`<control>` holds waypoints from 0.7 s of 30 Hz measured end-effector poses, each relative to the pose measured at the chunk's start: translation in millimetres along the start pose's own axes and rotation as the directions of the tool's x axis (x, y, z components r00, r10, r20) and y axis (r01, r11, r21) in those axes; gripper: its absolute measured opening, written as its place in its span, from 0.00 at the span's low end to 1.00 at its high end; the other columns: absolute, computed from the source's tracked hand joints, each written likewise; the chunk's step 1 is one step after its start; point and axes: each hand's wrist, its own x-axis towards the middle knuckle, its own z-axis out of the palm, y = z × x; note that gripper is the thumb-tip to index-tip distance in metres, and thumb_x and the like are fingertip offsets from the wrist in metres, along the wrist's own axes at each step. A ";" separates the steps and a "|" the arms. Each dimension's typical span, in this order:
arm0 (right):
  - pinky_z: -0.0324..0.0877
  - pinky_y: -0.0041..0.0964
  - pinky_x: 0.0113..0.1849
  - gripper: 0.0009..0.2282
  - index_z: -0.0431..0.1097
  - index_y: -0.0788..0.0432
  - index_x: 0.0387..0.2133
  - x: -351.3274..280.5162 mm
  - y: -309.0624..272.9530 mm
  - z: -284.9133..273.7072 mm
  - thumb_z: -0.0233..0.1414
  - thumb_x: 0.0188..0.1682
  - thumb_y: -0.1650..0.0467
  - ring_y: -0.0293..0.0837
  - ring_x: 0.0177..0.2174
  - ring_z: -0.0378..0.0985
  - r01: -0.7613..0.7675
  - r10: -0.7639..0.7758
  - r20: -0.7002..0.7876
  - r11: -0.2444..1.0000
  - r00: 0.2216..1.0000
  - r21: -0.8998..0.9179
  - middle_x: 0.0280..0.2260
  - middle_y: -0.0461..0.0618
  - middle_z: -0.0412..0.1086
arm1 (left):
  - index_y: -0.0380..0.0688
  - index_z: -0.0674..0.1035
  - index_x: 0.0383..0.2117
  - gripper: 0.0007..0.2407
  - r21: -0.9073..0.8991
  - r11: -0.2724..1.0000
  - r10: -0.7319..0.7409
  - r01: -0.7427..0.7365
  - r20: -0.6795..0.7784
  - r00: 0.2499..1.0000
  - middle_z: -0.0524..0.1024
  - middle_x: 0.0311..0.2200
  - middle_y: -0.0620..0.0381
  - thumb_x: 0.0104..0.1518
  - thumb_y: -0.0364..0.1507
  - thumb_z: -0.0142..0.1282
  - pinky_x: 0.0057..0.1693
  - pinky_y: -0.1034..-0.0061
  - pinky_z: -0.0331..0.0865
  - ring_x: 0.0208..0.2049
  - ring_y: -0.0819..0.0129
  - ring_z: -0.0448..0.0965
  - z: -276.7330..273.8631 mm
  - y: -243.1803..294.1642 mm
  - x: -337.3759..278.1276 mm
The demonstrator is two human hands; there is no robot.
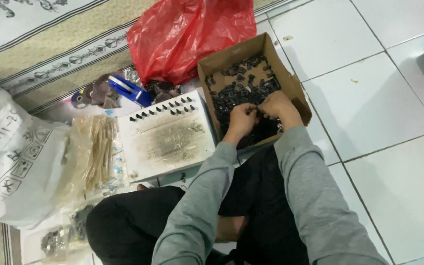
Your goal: Arranging small black metal parts from a cardboard box onto a white template with holes.
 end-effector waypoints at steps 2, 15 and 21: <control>0.80 0.45 0.35 0.17 0.76 0.73 0.40 9.3 9.7 7.8 0.55 0.48 0.66 0.56 0.34 0.83 0.003 -0.003 0.009 0.999 1.000 0.044 0.37 0.68 0.78 | 0.35 0.81 0.45 0.10 -0.031 1.000 0.000 -0.001 -0.022 1.000 0.82 0.37 0.40 0.61 0.23 0.52 0.36 0.70 0.80 0.30 0.60 0.85 -0.1 -6.3 -1.7; 0.79 0.53 0.27 0.16 0.77 0.76 0.36 85.7 41.7 58.2 0.49 0.49 0.69 0.62 0.29 0.82 0.027 -0.048 -0.074 0.962 0.996 -0.273 0.29 0.70 0.76 | 0.26 0.82 0.34 0.07 0.534 0.826 0.177 -0.179 0.056 0.983 0.81 0.27 0.36 0.56 0.17 0.51 0.33 0.67 0.80 0.29 0.50 0.85 -13.1 25.3 -24.3; 0.78 0.49 0.25 0.11 0.77 0.71 0.29 59.7 26.6 56.8 0.50 0.49 0.72 0.59 0.24 0.80 -0.031 -0.049 -0.157 0.884 0.986 -0.466 0.24 0.65 0.75 | 0.26 0.82 0.28 0.06 0.681 0.685 0.263 -0.259 0.100 0.960 0.80 0.23 0.37 0.54 0.16 0.51 0.30 0.62 0.79 0.26 0.49 0.85 -3.6 8.8 -11.5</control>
